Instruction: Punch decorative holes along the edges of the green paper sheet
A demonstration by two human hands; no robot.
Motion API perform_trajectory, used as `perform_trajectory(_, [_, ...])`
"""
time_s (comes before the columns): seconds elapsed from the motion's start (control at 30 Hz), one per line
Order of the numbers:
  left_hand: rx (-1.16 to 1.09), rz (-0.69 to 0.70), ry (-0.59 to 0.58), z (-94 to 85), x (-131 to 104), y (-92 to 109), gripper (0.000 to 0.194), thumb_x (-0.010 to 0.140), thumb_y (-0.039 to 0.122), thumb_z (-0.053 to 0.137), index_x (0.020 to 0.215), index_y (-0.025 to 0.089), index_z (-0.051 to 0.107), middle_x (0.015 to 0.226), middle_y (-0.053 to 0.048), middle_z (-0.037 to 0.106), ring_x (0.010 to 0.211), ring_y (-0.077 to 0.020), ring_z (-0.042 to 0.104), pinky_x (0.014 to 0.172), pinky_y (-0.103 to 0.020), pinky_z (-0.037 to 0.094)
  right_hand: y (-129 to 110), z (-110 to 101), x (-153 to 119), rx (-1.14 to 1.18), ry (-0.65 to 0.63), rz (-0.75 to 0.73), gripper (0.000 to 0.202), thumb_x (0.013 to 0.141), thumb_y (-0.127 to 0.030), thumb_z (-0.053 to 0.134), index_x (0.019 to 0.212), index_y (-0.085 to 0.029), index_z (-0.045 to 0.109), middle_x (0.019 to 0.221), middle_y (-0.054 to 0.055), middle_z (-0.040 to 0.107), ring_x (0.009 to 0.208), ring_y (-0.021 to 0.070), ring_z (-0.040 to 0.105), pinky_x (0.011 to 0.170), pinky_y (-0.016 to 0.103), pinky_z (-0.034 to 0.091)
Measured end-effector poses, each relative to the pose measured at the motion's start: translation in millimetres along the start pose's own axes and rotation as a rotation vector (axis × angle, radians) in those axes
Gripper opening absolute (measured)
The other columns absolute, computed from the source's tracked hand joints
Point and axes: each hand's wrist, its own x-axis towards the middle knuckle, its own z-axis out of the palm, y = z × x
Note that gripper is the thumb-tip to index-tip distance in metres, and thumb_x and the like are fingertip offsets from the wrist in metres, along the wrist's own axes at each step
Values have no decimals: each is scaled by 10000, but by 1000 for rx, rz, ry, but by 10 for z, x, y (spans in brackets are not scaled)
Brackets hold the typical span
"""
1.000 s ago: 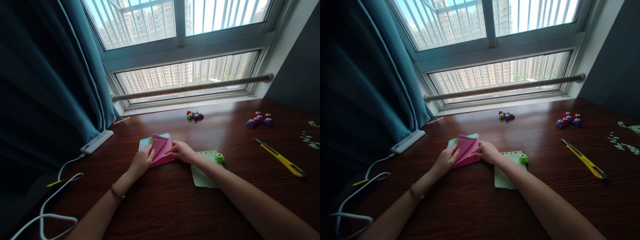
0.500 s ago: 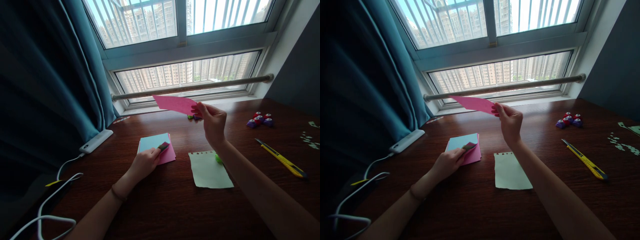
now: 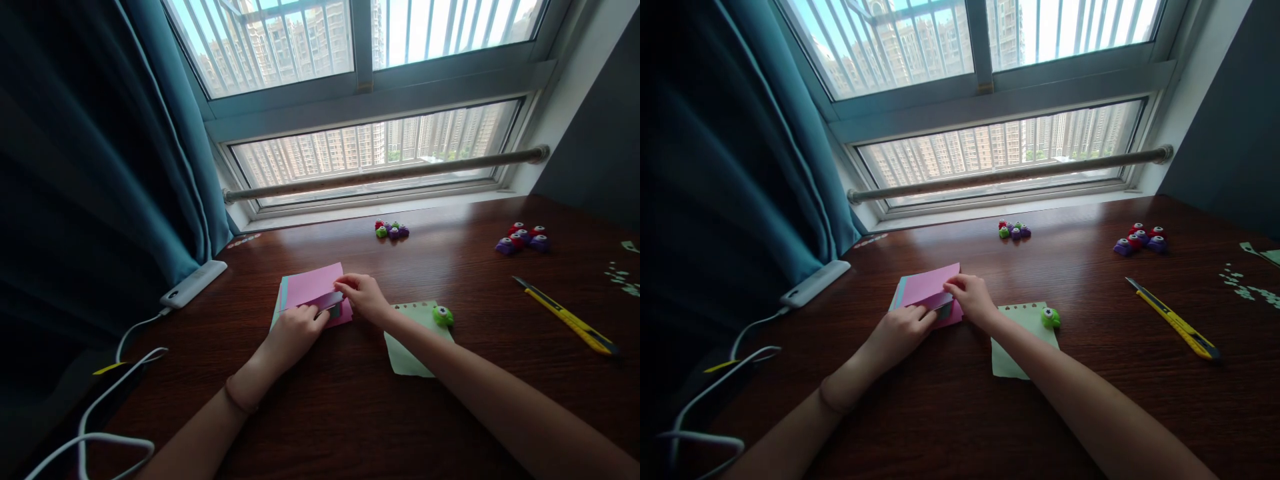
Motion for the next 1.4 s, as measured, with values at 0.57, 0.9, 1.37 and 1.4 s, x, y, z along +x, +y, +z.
perform_trajectory(0.57, [-29, 50, 182, 65, 13, -8, 144, 837, 142, 480, 900, 171, 606, 1238, -131, 467, 1135, -301, 422, 935, -503, 340, 126, 10, 9, -225, -132, 12, 276, 867, -283, 409, 720, -137, 591, 727, 33, 610, 666, 137, 523, 629, 215, 372])
perform_trajectory(0.9, [-39, 74, 86, 96, 20, 80, 228, 857, 110, 422, 1018, 133, 583, 1167, -189, 515, 1018, -281, 528, 824, -441, 444, -41, 23, 9, 542, -42, 286, 215, 823, -300, 467, 908, -133, 571, 746, 44, 614, 653, 142, 611, 620, 254, 491])
perform_trajectory(1.37, [-389, -107, 94, 196, 18, -57, 373, 854, 115, 353, 1216, 147, 443, 1090, -125, 584, 912, -210, 595, 812, -337, 478, -46, -52, 12, 556, 193, 306, 149, 836, -153, 376, 916, -132, 500, 772, 69, 637, 628, 151, 640, 585, 260, 530])
perform_trajectory(1.4, [-404, -127, 83, 196, 17, -67, 400, 852, 102, 342, 1242, 153, 416, 1073, -121, 592, 881, -208, 604, 789, -333, 485, -15, -70, 19, 481, 230, 344, 157, 828, -136, 361, 899, -131, 500, 746, 69, 634, 580, 149, 632, 519, 244, 518])
